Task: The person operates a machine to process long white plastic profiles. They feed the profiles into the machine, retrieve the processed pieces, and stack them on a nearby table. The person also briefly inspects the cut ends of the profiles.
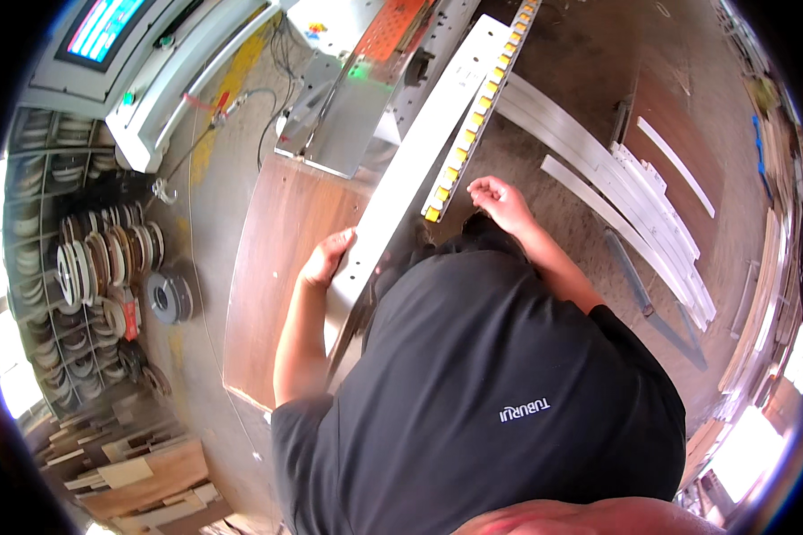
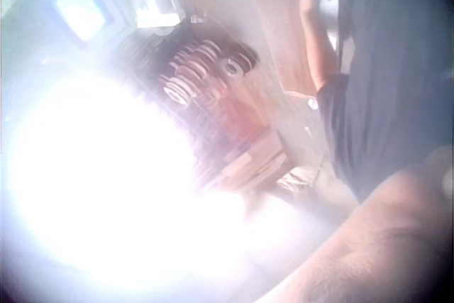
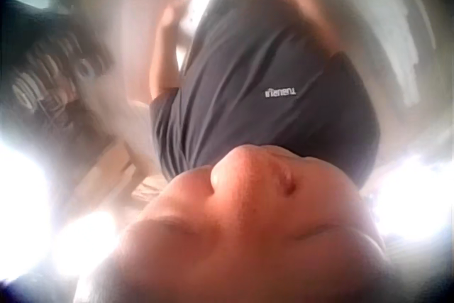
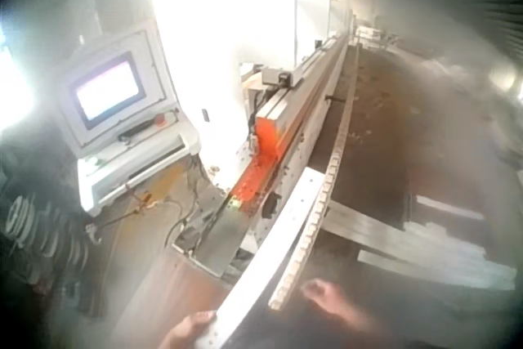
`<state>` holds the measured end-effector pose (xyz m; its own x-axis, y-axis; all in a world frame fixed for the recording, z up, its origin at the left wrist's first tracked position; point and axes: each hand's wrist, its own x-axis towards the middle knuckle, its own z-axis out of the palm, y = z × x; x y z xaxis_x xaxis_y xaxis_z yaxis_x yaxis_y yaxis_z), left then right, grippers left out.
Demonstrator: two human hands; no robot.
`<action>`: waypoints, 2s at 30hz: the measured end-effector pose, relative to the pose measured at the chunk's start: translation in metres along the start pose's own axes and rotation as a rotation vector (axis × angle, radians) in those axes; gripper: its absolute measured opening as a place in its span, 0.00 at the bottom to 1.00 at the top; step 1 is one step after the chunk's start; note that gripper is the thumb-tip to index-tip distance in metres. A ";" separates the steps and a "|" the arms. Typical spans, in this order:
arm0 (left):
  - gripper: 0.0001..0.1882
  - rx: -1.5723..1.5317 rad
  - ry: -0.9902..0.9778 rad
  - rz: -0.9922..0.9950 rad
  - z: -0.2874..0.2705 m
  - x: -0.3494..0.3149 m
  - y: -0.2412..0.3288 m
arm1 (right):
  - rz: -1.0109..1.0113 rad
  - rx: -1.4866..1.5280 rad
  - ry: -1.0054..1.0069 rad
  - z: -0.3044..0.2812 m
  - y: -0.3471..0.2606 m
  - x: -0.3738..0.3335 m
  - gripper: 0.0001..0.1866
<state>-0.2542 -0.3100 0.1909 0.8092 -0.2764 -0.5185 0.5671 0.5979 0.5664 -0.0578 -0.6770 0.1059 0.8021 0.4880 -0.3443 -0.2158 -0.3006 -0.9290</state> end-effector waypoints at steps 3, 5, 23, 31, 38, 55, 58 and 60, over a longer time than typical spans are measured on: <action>0.32 0.002 0.011 -0.043 0.000 -0.005 0.013 | 0.012 0.028 -0.039 0.002 -0.008 -0.005 0.11; 0.30 0.034 -0.008 -0.027 -0.021 -0.001 0.007 | 0.027 -0.007 -0.051 0.004 -0.013 -0.006 0.11; 0.30 0.163 -0.010 -0.085 -0.013 0.001 0.006 | -0.045 0.488 -0.005 0.022 -0.085 0.054 0.20; 0.28 0.526 0.127 0.038 -0.065 0.023 -0.046 | -0.017 0.697 0.213 0.056 -0.113 0.069 0.17; 0.23 0.638 0.116 0.046 -0.031 0.046 -0.033 | -0.106 0.590 0.297 0.037 -0.102 0.047 0.14; 0.30 1.130 0.499 0.083 0.060 0.094 -0.027 | 0.113 0.611 0.443 0.024 -0.093 0.043 0.20; 0.31 1.213 0.524 0.065 0.074 0.088 -0.024 | 0.104 0.648 0.440 0.023 -0.096 0.038 0.20; 0.31 1.272 0.533 0.070 0.078 0.086 -0.022 | 0.065 0.682 0.460 0.025 -0.096 0.035 0.16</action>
<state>-0.1849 -0.4059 0.1842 0.8490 0.2169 -0.4818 0.5103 -0.5732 0.6411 -0.0232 -0.6103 0.1797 0.8924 0.0582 -0.4475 -0.4414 0.3192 -0.8386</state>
